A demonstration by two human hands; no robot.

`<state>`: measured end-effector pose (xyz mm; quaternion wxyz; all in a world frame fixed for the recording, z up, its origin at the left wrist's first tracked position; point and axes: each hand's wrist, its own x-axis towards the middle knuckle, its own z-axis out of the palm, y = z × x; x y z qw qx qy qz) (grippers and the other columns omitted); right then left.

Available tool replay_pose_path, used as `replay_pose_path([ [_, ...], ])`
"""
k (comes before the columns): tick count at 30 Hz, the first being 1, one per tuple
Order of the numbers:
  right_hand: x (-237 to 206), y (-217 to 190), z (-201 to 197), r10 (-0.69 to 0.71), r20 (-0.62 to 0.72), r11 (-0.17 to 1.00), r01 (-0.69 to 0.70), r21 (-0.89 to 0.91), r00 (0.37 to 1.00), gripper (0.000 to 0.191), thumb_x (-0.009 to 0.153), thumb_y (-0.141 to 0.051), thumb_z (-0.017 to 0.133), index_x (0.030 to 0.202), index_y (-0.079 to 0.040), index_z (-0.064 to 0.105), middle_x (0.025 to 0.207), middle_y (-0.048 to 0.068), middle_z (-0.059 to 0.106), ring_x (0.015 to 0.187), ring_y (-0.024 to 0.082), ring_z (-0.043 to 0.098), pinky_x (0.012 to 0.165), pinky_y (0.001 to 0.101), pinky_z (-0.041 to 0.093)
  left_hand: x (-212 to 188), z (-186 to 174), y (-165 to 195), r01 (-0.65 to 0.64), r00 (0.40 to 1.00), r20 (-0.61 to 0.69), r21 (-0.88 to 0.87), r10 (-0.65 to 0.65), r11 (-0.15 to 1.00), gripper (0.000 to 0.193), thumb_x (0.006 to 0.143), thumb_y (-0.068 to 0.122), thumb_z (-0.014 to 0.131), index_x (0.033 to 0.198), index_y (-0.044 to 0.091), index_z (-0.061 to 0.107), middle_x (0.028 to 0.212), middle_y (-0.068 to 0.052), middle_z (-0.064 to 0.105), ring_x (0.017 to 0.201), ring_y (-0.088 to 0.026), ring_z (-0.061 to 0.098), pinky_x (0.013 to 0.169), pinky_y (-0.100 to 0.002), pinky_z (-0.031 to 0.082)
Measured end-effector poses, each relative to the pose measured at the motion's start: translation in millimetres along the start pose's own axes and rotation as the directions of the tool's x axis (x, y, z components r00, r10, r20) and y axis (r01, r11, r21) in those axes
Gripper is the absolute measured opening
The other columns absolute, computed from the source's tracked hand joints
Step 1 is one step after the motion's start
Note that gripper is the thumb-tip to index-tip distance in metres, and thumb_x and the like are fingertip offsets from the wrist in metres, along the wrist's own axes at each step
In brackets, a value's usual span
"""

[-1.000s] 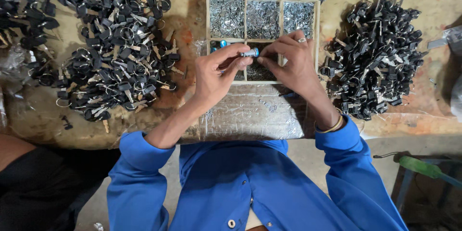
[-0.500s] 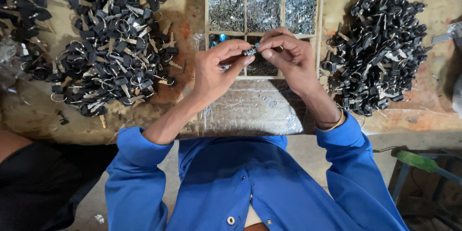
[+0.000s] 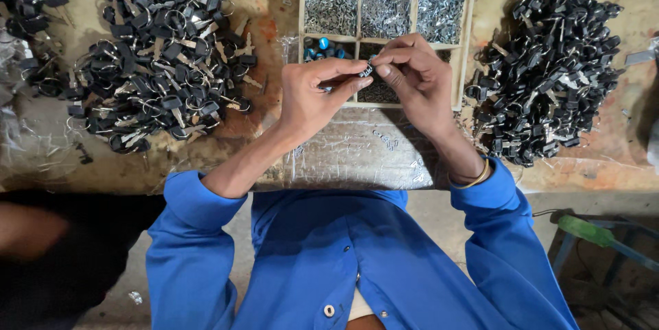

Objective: The person sits at a workshop table assembling padlocks. They pick a padlock body, insert a key and cylinder components into it by hand, work the key to seat the parts, and place the finished lock into a compartment box. They then gather loose small metal parts from the table and sort them into the box compartments.

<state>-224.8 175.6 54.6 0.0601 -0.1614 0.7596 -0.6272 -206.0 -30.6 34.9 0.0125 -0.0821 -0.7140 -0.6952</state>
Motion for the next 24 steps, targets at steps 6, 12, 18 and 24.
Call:
replay_pose_path([
  [6,-1.0,-7.3,-1.9,-0.172,0.009,0.937,0.166,-0.308,0.985,0.016,0.097,0.005,0.079,0.112,0.0,0.075,0.112,0.009,0.065,0.105,0.016,0.064,0.09,0.0259,0.052,-0.6,1.0,0.9,-0.026,1.0,-0.018,-0.012,0.026,1.0,0.021,0.091,0.0,0.082,0.112,0.0,0.077,0.102,-0.011,0.08,0.091,-0.011,0.077,0.076,-0.024,0.064],
  [12,2.3,-3.9,-6.2,-0.051,0.019,0.997,0.053,-0.062,0.998,0.015,0.1,0.006,0.074,0.114,0.001,0.072,0.12,0.009,0.062,0.111,0.016,0.061,0.095,0.028,0.05,0.4,-1.0,4.0,-0.05,0.999,-0.015,0.049,0.051,0.998,0.023,0.09,0.001,0.084,0.112,0.002,0.078,0.101,-0.011,0.08,0.083,-0.01,0.075,0.068,-0.023,0.061],
  [18,0.0,-0.6,-4.2,0.025,0.053,0.997,-0.029,0.077,0.998,0.015,0.102,0.007,0.07,0.115,0.001,0.072,0.121,0.007,0.058,0.114,0.015,0.058,0.099,0.0288,0.05,-0.8,1.3,4.0,-0.037,0.999,-0.024,0.017,0.037,0.999,0.022,0.09,0.001,0.083,0.112,0.002,0.077,0.102,-0.011,0.08,0.088,-0.011,0.077,0.074,-0.024,0.064],
  [24,0.7,-2.5,-1.8,-0.027,0.031,1.0,0.028,-0.009,0.999,0.015,0.099,0.007,0.073,0.113,0.0,0.074,0.118,0.007,0.059,0.113,0.016,0.059,0.097,0.029,0.051,-0.3,1.4,3.4,-0.009,1.0,-0.009,-0.001,0.009,1.0,0.02,0.09,0.001,0.083,0.109,-0.001,0.076,0.101,-0.011,0.08,0.092,-0.013,0.078,0.078,-0.025,0.066],
])
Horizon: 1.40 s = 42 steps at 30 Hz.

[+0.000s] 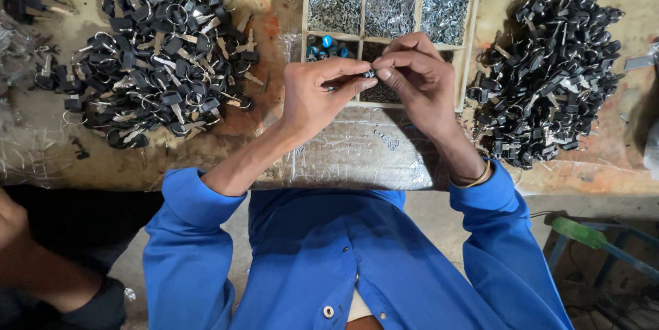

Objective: The person sits at a workshop table assembling padlocks. They pick a padlock body, insert a key and cylinder components into it by hand, work the key to seat the parts, and place the finished lock into a compartment box. They then gather loose small metal parts from the table and sort them into the box compartments.

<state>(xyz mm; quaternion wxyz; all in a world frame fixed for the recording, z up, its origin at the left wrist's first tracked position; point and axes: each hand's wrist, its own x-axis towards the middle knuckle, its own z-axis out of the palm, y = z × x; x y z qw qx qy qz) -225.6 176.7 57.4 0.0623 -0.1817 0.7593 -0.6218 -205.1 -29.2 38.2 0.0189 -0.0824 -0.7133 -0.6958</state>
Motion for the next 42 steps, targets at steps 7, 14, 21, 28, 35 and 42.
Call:
replay_pose_path([
  [7,-1.6,0.1,-1.3,0.029,0.008,0.999,-0.029,0.038,1.0,0.016,0.1,0.008,0.073,0.113,0.0,0.074,0.118,0.007,0.06,0.113,0.015,0.059,0.097,0.0281,0.05,-0.2,-0.8,-0.2,-0.015,1.0,0.003,0.035,0.015,0.999,0.019,0.089,0.001,0.084,0.107,-0.001,0.077,0.1,-0.012,0.08,0.092,-0.015,0.079,0.08,-0.026,0.066],
  [14,-3.0,2.6,-2.4,0.139,0.035,0.973,-0.143,0.181,0.99,0.016,0.1,0.008,0.071,0.114,0.0,0.073,0.122,0.005,0.057,0.114,0.014,0.058,0.097,0.0278,0.051,0.8,-0.8,-0.5,-0.042,0.999,0.014,0.03,0.042,0.999,0.02,0.088,0.001,0.084,0.106,-0.001,0.077,0.1,-0.012,0.08,0.092,-0.015,0.079,0.081,-0.026,0.068],
  [21,-2.8,-3.0,-5.1,0.026,0.036,1.0,-0.026,0.004,0.999,0.015,0.101,0.007,0.072,0.114,0.001,0.073,0.121,0.007,0.058,0.113,0.015,0.06,0.096,0.0287,0.052,-0.1,-0.5,-0.8,-0.038,0.999,0.015,0.036,0.038,0.999,0.019,0.088,0.001,0.085,0.105,-0.002,0.077,0.1,-0.012,0.08,0.091,-0.015,0.08,0.08,-0.026,0.067],
  [28,-1.5,-13.4,-7.2,-0.091,0.036,0.961,0.097,-0.26,0.995,0.014,0.1,0.004,0.077,0.113,-0.001,0.075,0.116,0.008,0.063,0.107,0.018,0.064,0.092,0.0303,0.053,-0.5,-0.4,-1.2,-0.045,0.999,0.02,0.045,0.044,0.998,0.019,0.088,0.003,0.085,0.104,-0.001,0.077,0.099,-0.012,0.08,0.09,-0.015,0.079,0.078,-0.026,0.066],
  [35,0.0,-17.5,-4.7,-0.151,0.024,0.919,0.149,-0.366,0.988,0.016,0.098,0.004,0.08,0.112,-0.003,0.076,0.114,0.009,0.067,0.104,0.02,0.067,0.088,0.0314,0.056,-0.6,-0.7,-1.1,-0.057,0.998,0.024,0.087,0.056,0.995,0.019,0.088,0.005,0.086,0.104,-0.001,0.077,0.099,-0.012,0.08,0.088,-0.014,0.079,0.076,-0.026,0.065],
  [42,-4.3,-11.8,-7.4,-0.213,0.025,0.882,0.203,-0.425,0.977,0.021,0.092,0.005,0.087,0.11,-0.005,0.08,0.109,0.006,0.068,0.098,0.019,0.069,0.081,0.0297,0.057,-2.3,0.3,-3.6,-0.088,0.996,0.023,0.136,0.085,0.987,0.019,0.088,0.004,0.085,0.105,-0.001,0.078,0.101,-0.012,0.08,0.088,-0.016,0.08,0.073,-0.026,0.065],
])
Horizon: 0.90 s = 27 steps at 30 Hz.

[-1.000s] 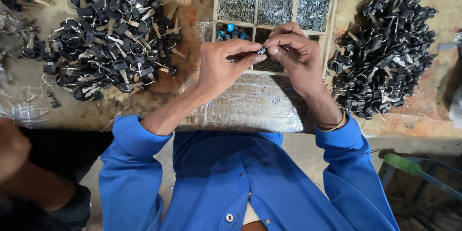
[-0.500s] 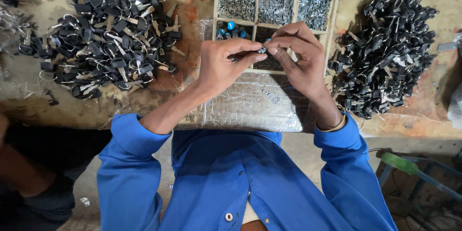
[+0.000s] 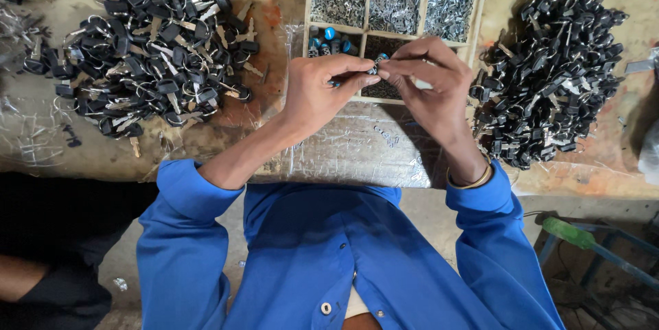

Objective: The person sits at a workshop table assembling padlocks. They pick a padlock body, insert a key and cylinder components into it by hand, work the key to seat the parts, and place the finished lock into a compartment box. They then gather loose small metal parts from the table and sort them into the box compartments.

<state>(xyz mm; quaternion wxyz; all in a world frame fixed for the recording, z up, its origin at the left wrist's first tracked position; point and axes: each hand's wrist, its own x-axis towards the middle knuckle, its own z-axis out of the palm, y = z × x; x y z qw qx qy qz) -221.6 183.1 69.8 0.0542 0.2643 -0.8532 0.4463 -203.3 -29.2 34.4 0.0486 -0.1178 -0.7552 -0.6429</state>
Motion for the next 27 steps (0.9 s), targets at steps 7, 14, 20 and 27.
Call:
replay_pose_path([
  [7,-0.3,11.0,1.4,0.276,0.078,0.797,-0.273,0.539,0.958,0.017,0.096,0.007,0.077,0.11,0.0,0.075,0.125,0.006,0.06,0.116,0.015,0.061,0.099,0.029,0.052,2.2,-2.0,0.8,0.012,1.0,0.008,-0.043,-0.012,0.999,0.017,0.089,0.003,0.084,0.105,0.0,0.078,0.101,-0.011,0.08,0.089,-0.015,0.08,0.074,-0.026,0.065],
  [14,-1.8,10.3,5.3,0.298,0.209,0.711,-0.362,0.603,0.932,0.018,0.099,0.01,0.071,0.114,0.0,0.075,0.123,0.007,0.06,0.114,0.015,0.06,0.099,0.0291,0.051,2.0,-2.2,2.6,0.058,0.998,0.011,-0.075,-0.058,0.995,0.018,0.088,0.004,0.085,0.103,-0.001,0.077,0.097,-0.011,0.08,0.088,-0.014,0.08,0.075,-0.026,0.066],
  [20,0.2,10.3,7.4,0.241,0.213,0.78,-0.32,0.538,0.947,0.019,0.099,0.01,0.072,0.114,-0.001,0.075,0.121,0.007,0.061,0.114,0.015,0.061,0.1,0.0295,0.053,1.5,-1.0,0.2,0.048,0.999,0.007,-0.083,-0.048,0.995,0.019,0.088,0.002,0.085,0.104,-0.003,0.076,0.098,-0.012,0.08,0.089,-0.015,0.08,0.077,-0.026,0.066],
  [27,4.8,9.8,-10.3,0.268,0.216,0.815,-0.34,0.47,0.939,0.031,0.09,0.011,0.073,0.117,-0.005,0.075,0.125,0.006,0.064,0.114,0.014,0.064,0.095,0.0299,0.055,0.6,-2.3,-1.0,0.056,0.998,0.024,-0.101,-0.054,0.993,0.019,0.09,0.001,0.083,0.108,-0.001,0.077,0.1,-0.012,0.08,0.088,-0.014,0.079,0.074,-0.025,0.066],
])
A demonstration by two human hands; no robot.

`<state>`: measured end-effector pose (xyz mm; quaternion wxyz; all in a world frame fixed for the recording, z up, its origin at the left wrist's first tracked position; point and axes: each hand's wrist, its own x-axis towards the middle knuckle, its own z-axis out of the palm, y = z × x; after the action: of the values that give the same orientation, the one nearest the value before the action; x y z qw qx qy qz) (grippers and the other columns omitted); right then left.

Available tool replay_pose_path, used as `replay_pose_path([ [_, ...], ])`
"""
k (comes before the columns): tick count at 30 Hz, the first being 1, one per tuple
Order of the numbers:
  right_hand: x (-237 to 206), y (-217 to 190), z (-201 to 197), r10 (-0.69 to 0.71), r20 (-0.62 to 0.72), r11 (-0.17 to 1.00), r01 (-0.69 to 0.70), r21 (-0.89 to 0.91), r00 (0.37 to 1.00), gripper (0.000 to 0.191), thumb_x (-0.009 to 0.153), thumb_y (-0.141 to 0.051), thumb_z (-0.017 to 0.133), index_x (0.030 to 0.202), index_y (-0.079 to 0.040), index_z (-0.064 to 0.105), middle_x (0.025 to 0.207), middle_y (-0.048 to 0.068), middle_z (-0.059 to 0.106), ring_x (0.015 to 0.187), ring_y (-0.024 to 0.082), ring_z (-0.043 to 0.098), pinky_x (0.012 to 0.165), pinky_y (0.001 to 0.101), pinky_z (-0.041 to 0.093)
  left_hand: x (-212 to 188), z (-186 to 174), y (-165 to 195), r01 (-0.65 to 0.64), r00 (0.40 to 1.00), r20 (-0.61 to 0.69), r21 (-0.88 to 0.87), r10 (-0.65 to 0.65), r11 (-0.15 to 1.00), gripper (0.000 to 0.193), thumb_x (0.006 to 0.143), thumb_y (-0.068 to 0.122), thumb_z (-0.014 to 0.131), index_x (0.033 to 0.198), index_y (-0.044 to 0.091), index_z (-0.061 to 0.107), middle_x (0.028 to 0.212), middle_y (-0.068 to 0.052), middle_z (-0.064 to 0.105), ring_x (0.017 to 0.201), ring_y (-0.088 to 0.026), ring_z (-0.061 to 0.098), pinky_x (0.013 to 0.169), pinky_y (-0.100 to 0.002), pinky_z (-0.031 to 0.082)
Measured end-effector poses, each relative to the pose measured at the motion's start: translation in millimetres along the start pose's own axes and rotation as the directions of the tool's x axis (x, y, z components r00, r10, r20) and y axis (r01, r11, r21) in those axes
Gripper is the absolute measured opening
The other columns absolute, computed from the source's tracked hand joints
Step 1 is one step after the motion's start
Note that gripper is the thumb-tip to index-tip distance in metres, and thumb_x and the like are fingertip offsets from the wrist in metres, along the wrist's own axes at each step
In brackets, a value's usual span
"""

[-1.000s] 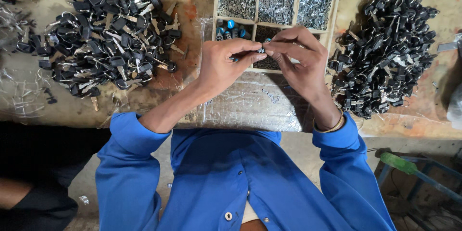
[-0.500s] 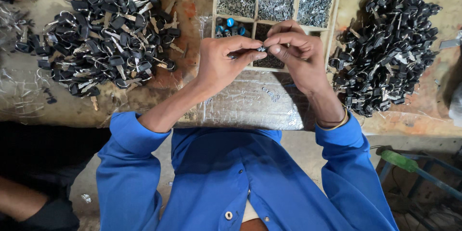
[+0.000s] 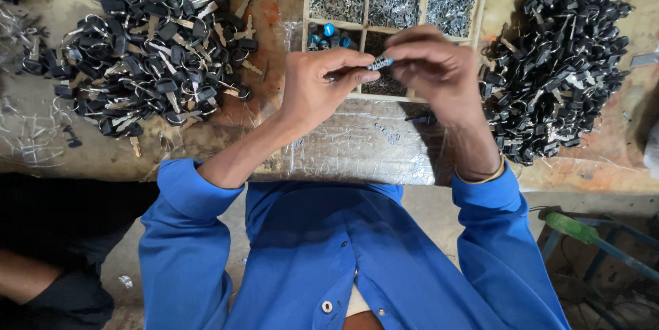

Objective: The person sits at a workshop table assembling padlocks. They pick a padlock body, insert a key and cylinder components into it by hand, work the key to seat the parts, and place the finished lock into a compartment box. They then gather loose small metal parts from the table and sort them into the box compartments.

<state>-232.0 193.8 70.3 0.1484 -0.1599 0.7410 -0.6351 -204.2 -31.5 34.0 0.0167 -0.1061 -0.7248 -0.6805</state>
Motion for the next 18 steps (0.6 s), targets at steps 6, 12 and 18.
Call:
replay_pose_path([
  [6,4.3,5.4,5.7,-0.28,0.087,0.474,0.217,-0.854,0.956,0.021,0.081,-0.012,0.091,0.098,-0.009,0.079,0.104,0.005,0.065,0.101,0.029,0.053,0.084,0.0432,0.037,0.0,-0.7,0.8,-0.043,0.999,-0.033,-0.007,0.043,0.999,0.021,0.092,0.0,0.081,0.112,0.0,0.076,0.106,-0.011,0.079,0.094,-0.015,0.079,0.079,-0.026,0.066],
  [12,4.7,1.9,2.4,-0.267,0.04,0.596,0.198,-0.778,0.963,0.012,0.095,-0.008,0.081,0.101,-0.007,0.071,0.105,0.007,0.063,0.103,0.027,0.053,0.09,0.0418,0.037,1.8,-1.1,2.6,-0.056,0.997,-0.06,0.015,0.057,0.998,0.02,0.093,0.0,0.081,0.112,0.001,0.076,0.11,-0.011,0.079,0.096,-0.016,0.079,0.081,-0.028,0.066],
  [18,2.4,-0.2,7.9,-0.223,-0.053,0.901,0.185,-0.392,0.973,0.009,0.107,-0.001,0.071,0.111,-0.002,0.062,0.114,0.009,0.062,0.102,0.021,0.055,0.094,0.0336,0.045,1.1,-1.6,4.5,-0.097,0.994,-0.047,0.081,0.101,0.992,0.02,0.092,0.0,0.081,0.111,0.001,0.076,0.111,-0.011,0.078,0.099,-0.018,0.078,0.083,-0.028,0.065],
])
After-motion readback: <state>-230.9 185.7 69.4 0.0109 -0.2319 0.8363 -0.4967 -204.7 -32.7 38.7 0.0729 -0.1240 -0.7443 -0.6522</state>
